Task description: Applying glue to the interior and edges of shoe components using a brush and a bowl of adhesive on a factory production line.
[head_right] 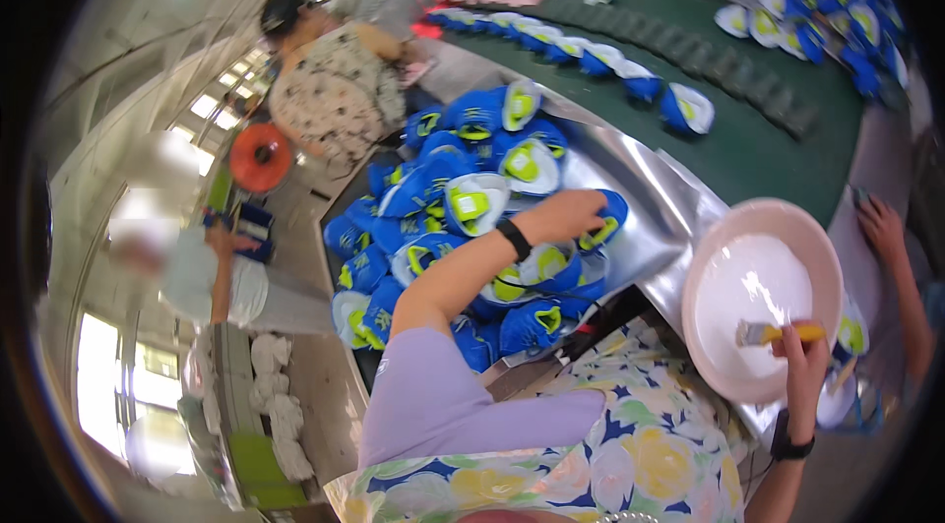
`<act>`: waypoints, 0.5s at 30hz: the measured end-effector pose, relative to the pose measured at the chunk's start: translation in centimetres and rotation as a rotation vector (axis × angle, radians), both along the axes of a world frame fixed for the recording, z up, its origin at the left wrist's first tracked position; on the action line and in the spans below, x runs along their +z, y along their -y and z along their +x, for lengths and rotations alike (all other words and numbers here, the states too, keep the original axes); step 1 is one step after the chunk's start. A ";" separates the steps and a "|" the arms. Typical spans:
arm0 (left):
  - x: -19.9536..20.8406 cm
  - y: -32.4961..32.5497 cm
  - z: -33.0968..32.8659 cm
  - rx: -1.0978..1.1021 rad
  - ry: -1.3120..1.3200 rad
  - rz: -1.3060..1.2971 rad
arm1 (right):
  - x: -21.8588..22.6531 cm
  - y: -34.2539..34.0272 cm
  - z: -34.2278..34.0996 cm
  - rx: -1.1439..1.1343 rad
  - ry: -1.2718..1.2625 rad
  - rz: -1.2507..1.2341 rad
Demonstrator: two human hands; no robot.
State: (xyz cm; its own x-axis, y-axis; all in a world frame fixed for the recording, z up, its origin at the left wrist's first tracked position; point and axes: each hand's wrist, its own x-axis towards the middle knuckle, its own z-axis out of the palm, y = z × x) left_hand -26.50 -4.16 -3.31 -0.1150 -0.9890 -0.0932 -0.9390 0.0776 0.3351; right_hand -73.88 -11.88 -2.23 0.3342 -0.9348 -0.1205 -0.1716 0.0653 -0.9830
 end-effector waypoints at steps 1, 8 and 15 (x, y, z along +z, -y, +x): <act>-0.1 0.7 0.0 0.029 -0.082 -0.023 | 0.0 -0.3 -0.2 0.027 -0.010 0.007; -4.9 3.4 -2.6 -0.125 0.054 0.008 | 0.7 -1.4 -1.1 -0.042 -0.094 0.021; -2.8 6.6 -1.3 -0.160 -0.035 -0.307 | 1.4 -0.6 1.8 0.014 -0.191 -0.133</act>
